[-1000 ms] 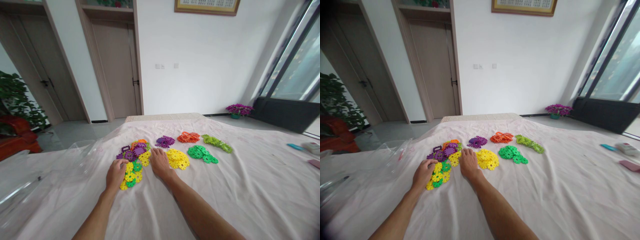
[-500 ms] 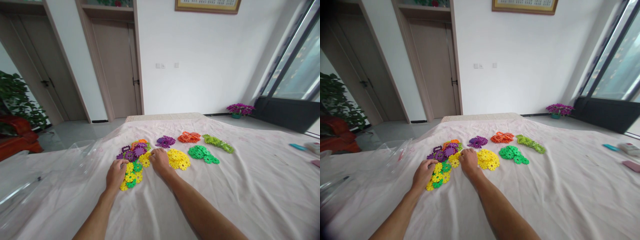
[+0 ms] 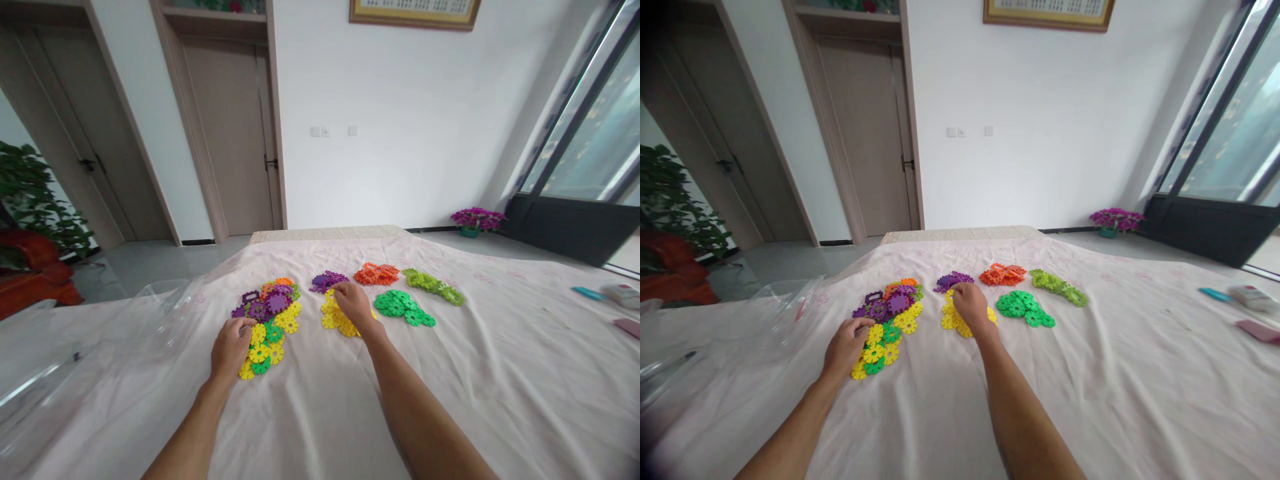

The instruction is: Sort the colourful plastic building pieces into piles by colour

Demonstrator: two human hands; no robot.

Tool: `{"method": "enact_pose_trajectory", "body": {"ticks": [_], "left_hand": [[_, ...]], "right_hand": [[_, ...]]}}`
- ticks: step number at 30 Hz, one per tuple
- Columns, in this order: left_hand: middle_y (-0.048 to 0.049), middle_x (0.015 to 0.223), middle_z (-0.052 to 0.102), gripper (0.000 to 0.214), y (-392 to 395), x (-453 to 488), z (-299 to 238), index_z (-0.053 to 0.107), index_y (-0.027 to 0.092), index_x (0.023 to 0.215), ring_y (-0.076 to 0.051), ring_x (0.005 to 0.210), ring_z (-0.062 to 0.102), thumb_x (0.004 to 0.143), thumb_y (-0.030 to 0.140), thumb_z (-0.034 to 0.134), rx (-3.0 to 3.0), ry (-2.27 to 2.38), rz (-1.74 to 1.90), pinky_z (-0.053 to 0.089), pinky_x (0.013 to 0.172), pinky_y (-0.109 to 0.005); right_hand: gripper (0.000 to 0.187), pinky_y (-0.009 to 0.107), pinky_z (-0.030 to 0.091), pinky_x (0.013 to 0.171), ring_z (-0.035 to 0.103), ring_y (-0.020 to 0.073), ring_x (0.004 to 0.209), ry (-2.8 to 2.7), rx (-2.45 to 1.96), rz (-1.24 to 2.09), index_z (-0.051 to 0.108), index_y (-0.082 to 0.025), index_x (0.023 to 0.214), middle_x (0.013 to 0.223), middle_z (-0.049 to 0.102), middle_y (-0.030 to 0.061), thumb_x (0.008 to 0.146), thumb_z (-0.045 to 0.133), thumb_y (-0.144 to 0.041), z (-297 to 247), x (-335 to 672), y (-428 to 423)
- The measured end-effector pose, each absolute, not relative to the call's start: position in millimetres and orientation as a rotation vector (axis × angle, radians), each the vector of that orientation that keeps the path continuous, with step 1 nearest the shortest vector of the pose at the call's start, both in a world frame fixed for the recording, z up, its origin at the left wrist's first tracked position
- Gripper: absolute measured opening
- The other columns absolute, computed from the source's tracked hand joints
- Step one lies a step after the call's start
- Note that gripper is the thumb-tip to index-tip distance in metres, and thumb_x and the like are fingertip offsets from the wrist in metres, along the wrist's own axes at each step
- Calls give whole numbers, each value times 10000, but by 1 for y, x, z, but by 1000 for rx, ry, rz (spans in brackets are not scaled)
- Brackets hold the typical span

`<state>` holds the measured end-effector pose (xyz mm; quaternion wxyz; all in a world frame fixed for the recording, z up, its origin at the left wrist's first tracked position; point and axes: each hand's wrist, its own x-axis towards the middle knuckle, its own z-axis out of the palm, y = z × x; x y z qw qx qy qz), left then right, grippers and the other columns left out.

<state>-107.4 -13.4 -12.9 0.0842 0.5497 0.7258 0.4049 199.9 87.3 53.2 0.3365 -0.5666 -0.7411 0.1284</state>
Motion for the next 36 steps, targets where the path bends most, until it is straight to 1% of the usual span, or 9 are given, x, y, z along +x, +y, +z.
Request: {"method": "enact_pose_trajectory", "body": {"ticks": [3,6,10,14,17,20,25,30,36], "left_hand": [[-45,1100,690,269,-14,-108,-13,727,240,947,-217,1075,634,849,249,477,1638,2166,1200,461,970,-334],[-46,1102,687,265,-13,-108,-13,723,241,950,-215,1080,630,857,254,475,1637,2163,1192,456,974,-331],[-44,1117,679,266,-13,-108,-13,719,245,951,-215,1090,623,857,251,469,1633,2163,1178,448,984,-332],[-50,1124,677,272,-13,-109,-14,717,239,966,-218,1097,617,866,257,465,1645,2155,1168,444,989,-339],[-50,1122,680,266,-13,-109,-14,720,240,967,-218,1092,621,871,268,473,1649,2156,1172,449,989,-335],[-46,1120,687,259,-14,-108,-13,724,245,959,-216,1088,629,869,264,482,1638,2169,1177,458,980,-328],[-47,1117,694,254,-13,-107,-13,721,241,959,-209,1081,628,867,254,485,1652,2164,1178,457,979,-323],[-50,1120,688,257,-12,-108,-14,718,236,958,-211,1066,628,858,253,481,1651,2170,1179,458,976,-328],[-45,1126,683,265,-12,-108,-14,720,238,966,-210,1076,624,856,262,480,1646,2170,1177,454,981,-322]], "right_hand": [[298,236,397,656,684,188,798,-1978,-1656,387,803,-232,905,841,760,22,822,521,-187,66,219,84],[266,250,367,626,678,205,765,-1932,-1847,272,801,-228,855,790,744,51,827,537,-227,73,226,80],[281,259,404,698,682,213,860,-1941,-1727,100,803,-252,938,891,768,49,832,547,-207,73,213,77],[260,257,424,836,658,196,967,-2119,-1449,112,796,-246,959,990,765,37,873,556,-196,59,178,67],[221,275,423,841,635,204,969,-2259,-1335,164,783,-236,991,986,746,53,913,577,-252,44,150,52],[256,302,423,853,595,223,1019,-2325,-1280,176,739,-253,1137,1060,707,67,936,592,-314,32,130,39],[445,351,410,914,513,242,1115,-2401,-1260,153,573,-318,1379,1235,606,71,936,611,-336,24,117,32],[483,387,390,938,479,253,1113,-2467,-1189,142,532,-346,1412,1266,559,70,935,605,-366,21,114,36],[378,385,373,963,469,247,1114,-2428,-1189,165,610,-279,1299,1239,558,77,929,602,-354,18,113,38]]}}
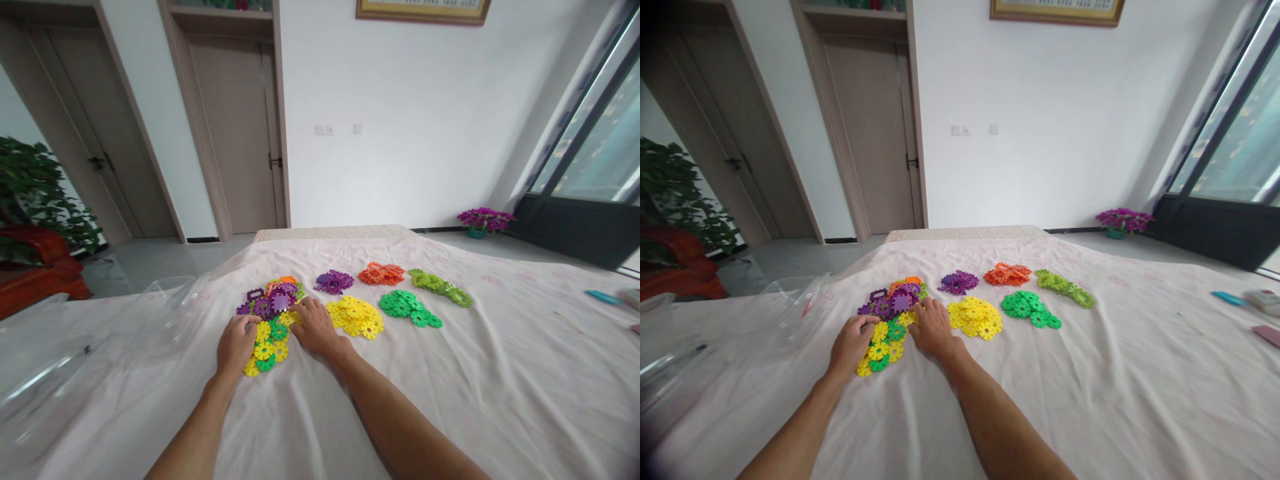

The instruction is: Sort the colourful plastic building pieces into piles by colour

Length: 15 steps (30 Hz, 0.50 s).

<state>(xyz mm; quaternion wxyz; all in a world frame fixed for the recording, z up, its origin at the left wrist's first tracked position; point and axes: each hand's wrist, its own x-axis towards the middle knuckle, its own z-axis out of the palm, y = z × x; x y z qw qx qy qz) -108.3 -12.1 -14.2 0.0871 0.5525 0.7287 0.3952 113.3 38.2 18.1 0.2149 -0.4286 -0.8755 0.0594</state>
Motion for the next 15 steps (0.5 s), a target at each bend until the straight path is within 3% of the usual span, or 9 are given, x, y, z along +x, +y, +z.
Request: {"method": "enact_pose_trajectory", "body": {"ticks": [9,15], "left_hand": [[-40,1128,687,262,-12,-108,-14,725,246,957,-205,1072,632,864,264,481,1654,2177,1168,461,969,-312],[-40,1119,696,256,-12,-109,-15,725,243,949,-206,1066,638,859,253,487,1674,2187,1175,471,948,-308]], "right_hand": [[384,401,367,966,472,256,1130,-2457,-1184,180,624,-329,1293,1264,560,64,911,614,-367,15,110,41],[336,374,372,945,484,242,1090,-2387,-1192,259,655,-254,1119,1190,589,61,806,724,-356,13,110,46]]}}
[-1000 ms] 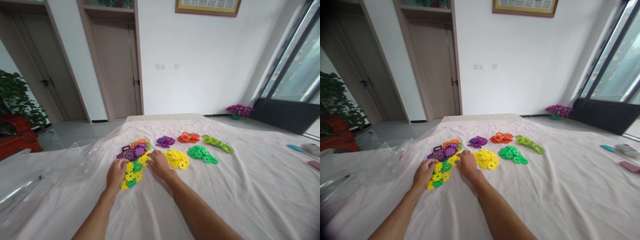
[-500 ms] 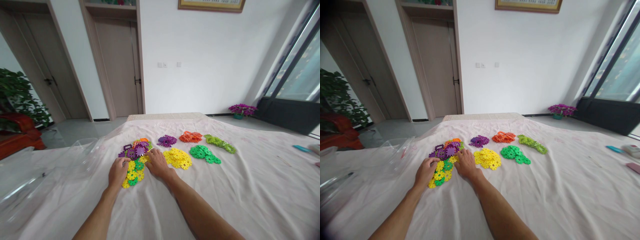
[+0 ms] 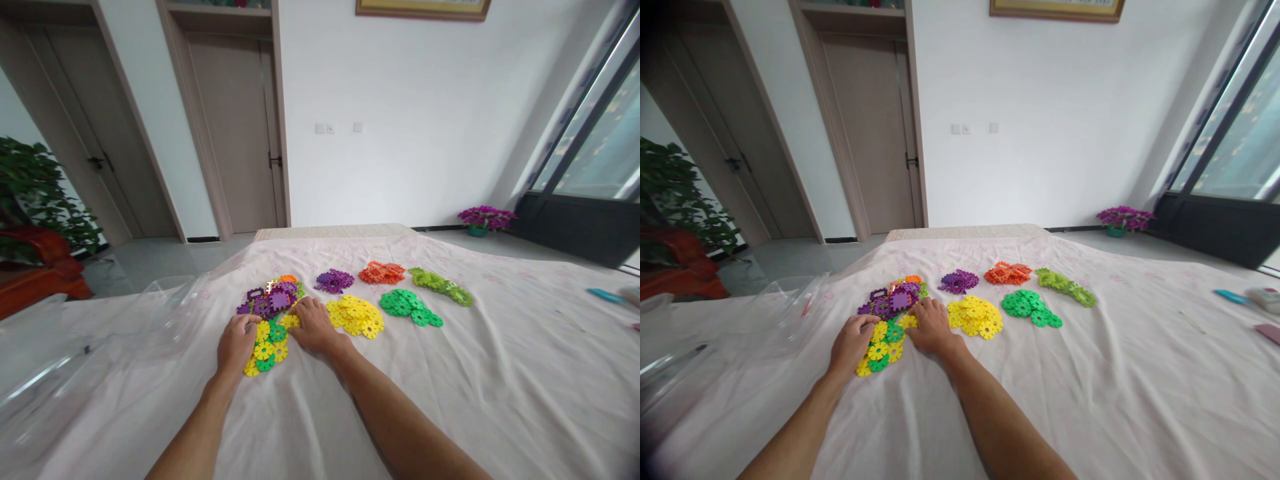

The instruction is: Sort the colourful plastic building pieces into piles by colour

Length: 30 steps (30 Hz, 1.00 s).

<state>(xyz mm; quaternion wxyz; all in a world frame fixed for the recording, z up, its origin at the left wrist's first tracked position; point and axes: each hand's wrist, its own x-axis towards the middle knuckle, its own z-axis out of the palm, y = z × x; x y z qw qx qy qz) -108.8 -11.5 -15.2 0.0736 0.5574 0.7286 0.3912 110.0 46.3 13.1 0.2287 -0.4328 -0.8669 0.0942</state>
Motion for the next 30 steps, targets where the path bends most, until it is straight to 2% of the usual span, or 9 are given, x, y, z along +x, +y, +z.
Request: {"method": "enact_pose_trajectory", "body": {"ticks": [4,8,15,19,23,26,30], "left_hand": [[-39,1111,698,260,-13,-108,-13,728,246,947,-209,1057,643,853,247,485,1666,2189,1166,476,935,-312],[-43,1116,695,259,-14,-106,-11,727,243,957,-215,1065,638,861,256,486,1650,2180,1174,471,956,-327],[-41,1105,705,244,-12,-109,-16,725,240,967,-206,1073,646,867,257,503,1582,2171,1248,478,971,-319],[-43,1097,713,270,-11,-112,-18,727,240,995,-207,1026,661,858,255,494,1500,2176,1317,491,954,-323],[-45,1088,719,287,-11,-112,-16,731,234,1004,-213,1024,667,848,255,490,1459,2171,1345,496,949,-326],[-44,1083,725,286,-11,-111,-15,732,234,998,-215,1026,670,848,255,490,1442,2172,1338,499,945,-328],[-38,1074,733,274,-12,-111,-17,736,236,975,-206,1020,676,843,244,497,1459,2154,1351,504,935,-314]], "right_hand": [[249,319,384,875,527,216,1015,-2254,-1170,310,647,-228,1003,1045,651,34,777,735,-287,13,109,42],[89,263,378,739,580,168,849,-2193,-1127,438,666,-226,916,894,695,-2,828,656,-218,14,109,39],[199,250,385,686,634,170,827,-2024,-1332,406,734,-227,978,936,745,18,865,571,-218,37,146,60],[237,260,379,673,659,195,850,-1968,-1534,308,760,-257,972,940,762,21,841,565,-223,54,178,67],[208,281,397,728,654,218,857,-1958,-1672,137,773,-238,873,869,753,53,825,571,-223,66,194,66],[208,297,408,802,639,221,922,-1959,-1612,20,768,-232,878,927,747,61,848,563,-215,69,187,63],[205,297,409,824,625,208,917,-2116,-1418,97,764,-232,882,922,732,52,876,563,-192,59,160,51]]}}
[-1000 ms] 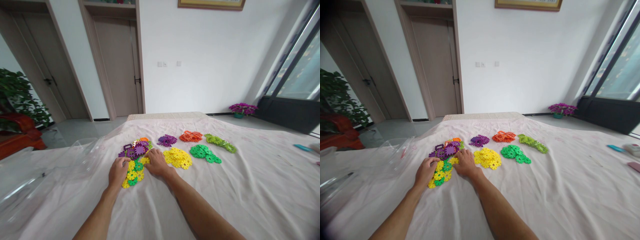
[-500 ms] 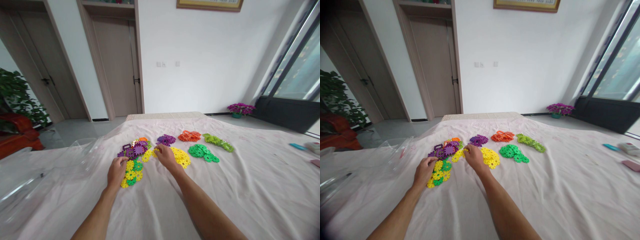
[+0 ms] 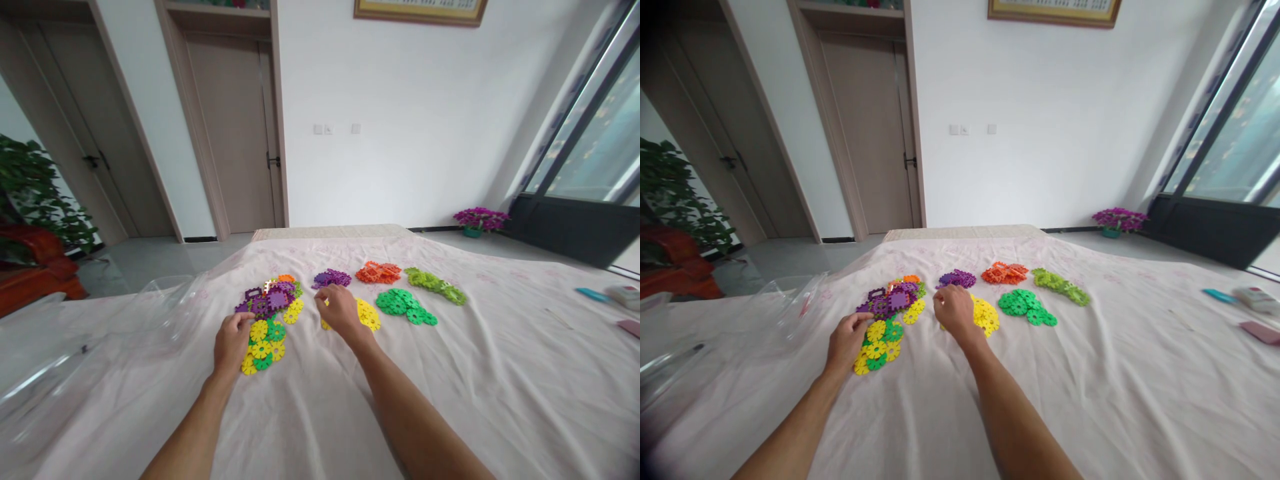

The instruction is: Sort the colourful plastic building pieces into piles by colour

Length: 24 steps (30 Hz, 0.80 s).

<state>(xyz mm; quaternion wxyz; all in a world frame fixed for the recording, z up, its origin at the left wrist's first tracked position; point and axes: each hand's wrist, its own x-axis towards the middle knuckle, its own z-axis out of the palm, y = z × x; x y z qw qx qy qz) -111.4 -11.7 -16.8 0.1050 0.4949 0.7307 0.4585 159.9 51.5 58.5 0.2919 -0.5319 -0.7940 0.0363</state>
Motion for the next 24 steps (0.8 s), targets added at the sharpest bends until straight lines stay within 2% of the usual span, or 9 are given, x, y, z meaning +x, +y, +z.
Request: {"method": "enact_pose_trajectory", "body": {"ticks": [5,10,15,20,24], "left_hand": [[-41,1075,723,272,-13,-110,-15,736,238,968,-212,1032,662,846,255,494,1458,2145,1340,493,937,-320],[-47,1076,714,269,-13,-109,-14,728,230,967,-213,1043,648,847,247,488,1480,2130,1319,471,955,-327],[-36,1085,710,251,-12,-108,-12,723,243,950,-208,1030,645,844,251,495,1483,2138,1290,469,934,-318],[-31,1080,711,249,-14,-108,-12,727,246,948,-203,1015,646,843,253,501,1498,2142,1276,467,936,-312],[-30,1088,714,245,-13,-109,-14,732,244,950,-204,1021,651,846,269,511,1491,2144,1276,476,922,-308]], "right_hand": [[217,303,413,881,589,205,1005,-2335,-1163,195,737,-246,1076,1054,703,54,954,558,-255,34,123,27],[339,349,410,933,526,236,1113,-2441,-1102,113,633,-275,1282,1252,623,63,965,592,-389,20,101,15],[301,347,400,933,515,236,1142,-2511,-1057,152,675,-295,1187,1239,629,37,917,674,-426,18,93,17],[311,316,407,903,559,225,1084,-2424,-1076,257,685,-252,1128,1131,680,37,855,744,-390,16,92,18],[125,265,421,856,622,183,970,-2334,-1008,400,715,-234,1010,1003,730,14,897,671,-265,17,101,27]]}}
